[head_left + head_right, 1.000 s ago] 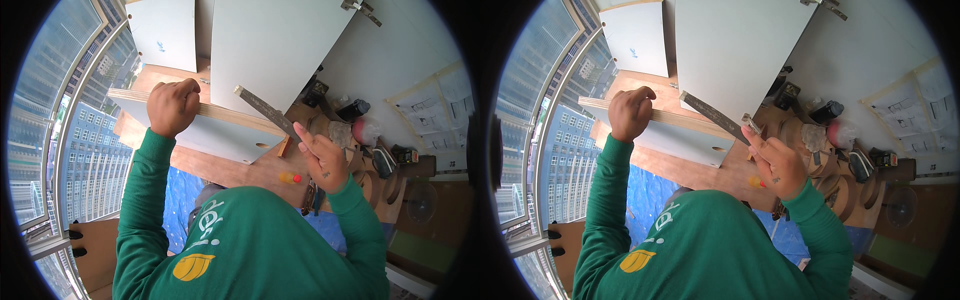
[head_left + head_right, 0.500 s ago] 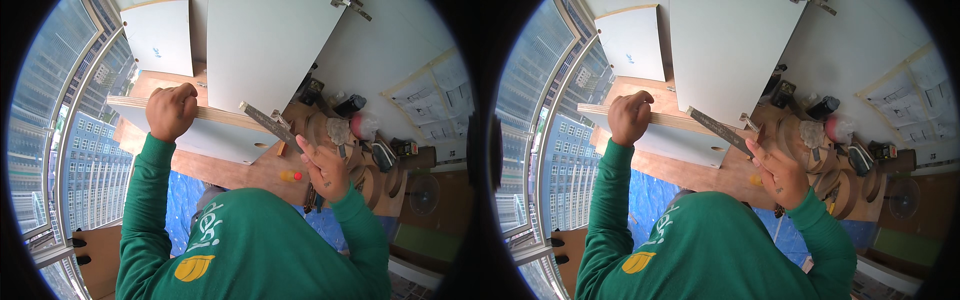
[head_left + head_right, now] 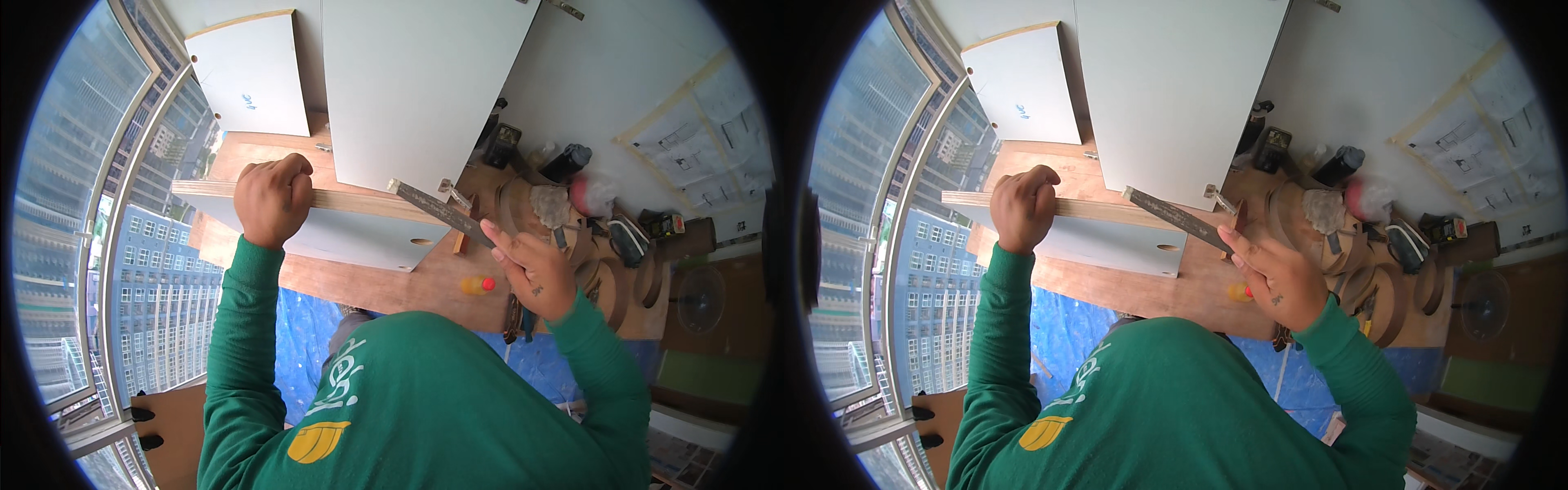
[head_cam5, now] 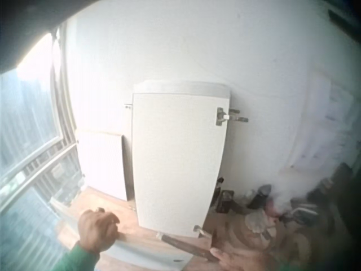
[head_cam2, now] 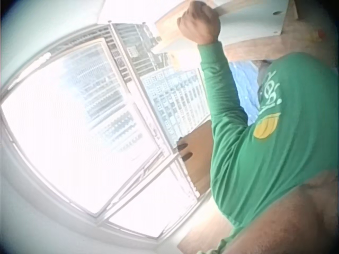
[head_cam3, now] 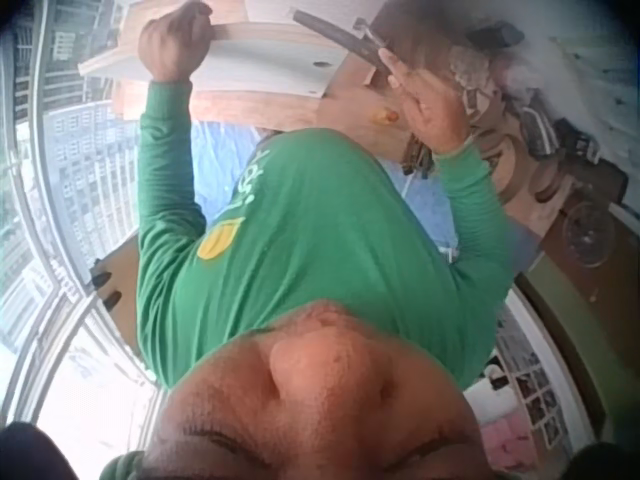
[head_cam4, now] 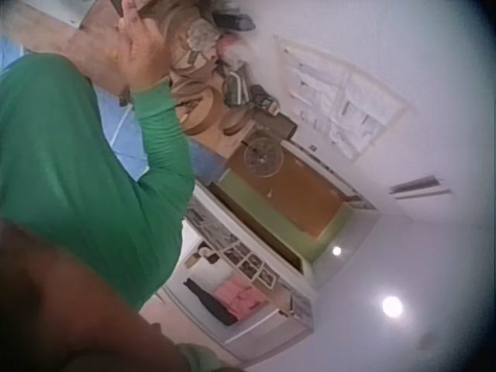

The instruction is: The person applies glue from a yellow bottle along the edge of a wooden board, then places a curved wooden trim piece onto the glued edge and presses it into place. The person repeats this process on another board, using a scraper tool to smooth the trim. The work is performed on a blue tarp-covered floor in a room with large windows.

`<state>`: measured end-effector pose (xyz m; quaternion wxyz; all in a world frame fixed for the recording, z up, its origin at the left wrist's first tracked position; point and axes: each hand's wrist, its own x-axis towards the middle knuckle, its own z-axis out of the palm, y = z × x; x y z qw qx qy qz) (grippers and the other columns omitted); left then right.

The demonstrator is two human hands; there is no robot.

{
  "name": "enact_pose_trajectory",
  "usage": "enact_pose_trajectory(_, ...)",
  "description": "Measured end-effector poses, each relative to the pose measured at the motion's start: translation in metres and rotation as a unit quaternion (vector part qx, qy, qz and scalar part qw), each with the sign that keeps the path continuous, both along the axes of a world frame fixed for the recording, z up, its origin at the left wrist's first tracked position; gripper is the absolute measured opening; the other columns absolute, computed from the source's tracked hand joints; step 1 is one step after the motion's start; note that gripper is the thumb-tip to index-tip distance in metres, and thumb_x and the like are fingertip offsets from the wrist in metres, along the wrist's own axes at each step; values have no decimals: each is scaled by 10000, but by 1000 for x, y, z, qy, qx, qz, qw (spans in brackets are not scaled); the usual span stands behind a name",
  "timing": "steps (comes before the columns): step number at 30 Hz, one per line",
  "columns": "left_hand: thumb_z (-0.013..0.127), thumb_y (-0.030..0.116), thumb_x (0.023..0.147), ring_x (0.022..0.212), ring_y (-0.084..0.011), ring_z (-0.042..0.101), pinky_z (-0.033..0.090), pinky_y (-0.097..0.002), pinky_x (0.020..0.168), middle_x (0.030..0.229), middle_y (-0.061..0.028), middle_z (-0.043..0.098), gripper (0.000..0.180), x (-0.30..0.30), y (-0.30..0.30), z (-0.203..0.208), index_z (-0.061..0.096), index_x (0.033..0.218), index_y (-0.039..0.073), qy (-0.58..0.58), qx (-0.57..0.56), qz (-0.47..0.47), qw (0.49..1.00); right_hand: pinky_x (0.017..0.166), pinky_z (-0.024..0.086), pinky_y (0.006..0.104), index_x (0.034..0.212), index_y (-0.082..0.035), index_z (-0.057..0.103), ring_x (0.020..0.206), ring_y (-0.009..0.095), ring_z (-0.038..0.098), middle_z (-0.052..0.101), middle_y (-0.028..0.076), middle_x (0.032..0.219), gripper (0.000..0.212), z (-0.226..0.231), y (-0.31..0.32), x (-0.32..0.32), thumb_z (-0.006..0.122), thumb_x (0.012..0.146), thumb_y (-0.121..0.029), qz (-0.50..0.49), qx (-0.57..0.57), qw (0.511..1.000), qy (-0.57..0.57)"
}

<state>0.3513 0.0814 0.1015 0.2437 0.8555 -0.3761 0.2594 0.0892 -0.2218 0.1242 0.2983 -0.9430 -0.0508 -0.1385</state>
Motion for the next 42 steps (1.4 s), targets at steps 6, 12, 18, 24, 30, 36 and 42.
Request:
enact_pose_trajectory(6,575,92,825,601,-262,627,455,-399,672,607,-51,616,111,-2,0,-1,674,783,118,-5,-6,-11,1000,582,433,351,1490,-174,631,603,202,471,466,75,697,540,4,16,53,686,974,-22,1,-3,1000,-29)
enact_pose_trajectory(12,562,69,833,651,-294,647,472,-410,697,692,-82,677,146,-7,6,3,705,818,95,26,14,3,1000,586,484,405,1516,-243,598,597,265,530,547,90,747,574,0,4,-16,707,974,-87,-15,22,999,37)
enact_pose_trajectory(18,545,74,837,651,-300,645,477,-411,701,698,-79,680,151,-5,4,3,692,807,93,28,24,-6,999,598,468,347,1485,-184,635,596,209,492,496,85,710,533,9,17,46,695,979,-28,4,-16,1000,-17)
enact_pose_trajectory(24,563,84,834,613,-281,633,464,-405,670,671,-69,674,127,-4,7,0,682,794,101,14,13,-6,1000,578,467,378,1493,-194,623,586,221,519,532,90,711,512,1,2,-8,685,998,-80,9,6,1000,-13)
enact_pose_trajectory(30,561,85,836,617,-288,635,474,-409,679,675,-73,677,131,-6,2,1,682,789,106,-3,20,-16,1000,618,509,405,1511,-235,603,670,261,584,578,90,777,573,5,8,39,706,968,-82,20,-7,1000,7)
enact_pose_trajectory(36,558,86,833,612,-293,628,471,-409,679,677,-76,675,132,-7,9,-1,679,784,105,1,10,-8,1000,610,486,378,1504,-227,611,633,251,565,574,93,741,533,7,0,-1,674,998,-73,16,0,1000,0)
enact_pose_trajectory(42,557,83,821,599,-291,616,453,-413,664,669,-71,668,134,-12,3,1,681,777,113,-12,11,-13,1000,624,484,355,1527,-221,587,638,219,546,602,110,763,540,4,6,35,649,1014,-65,37,-2,999,-13)
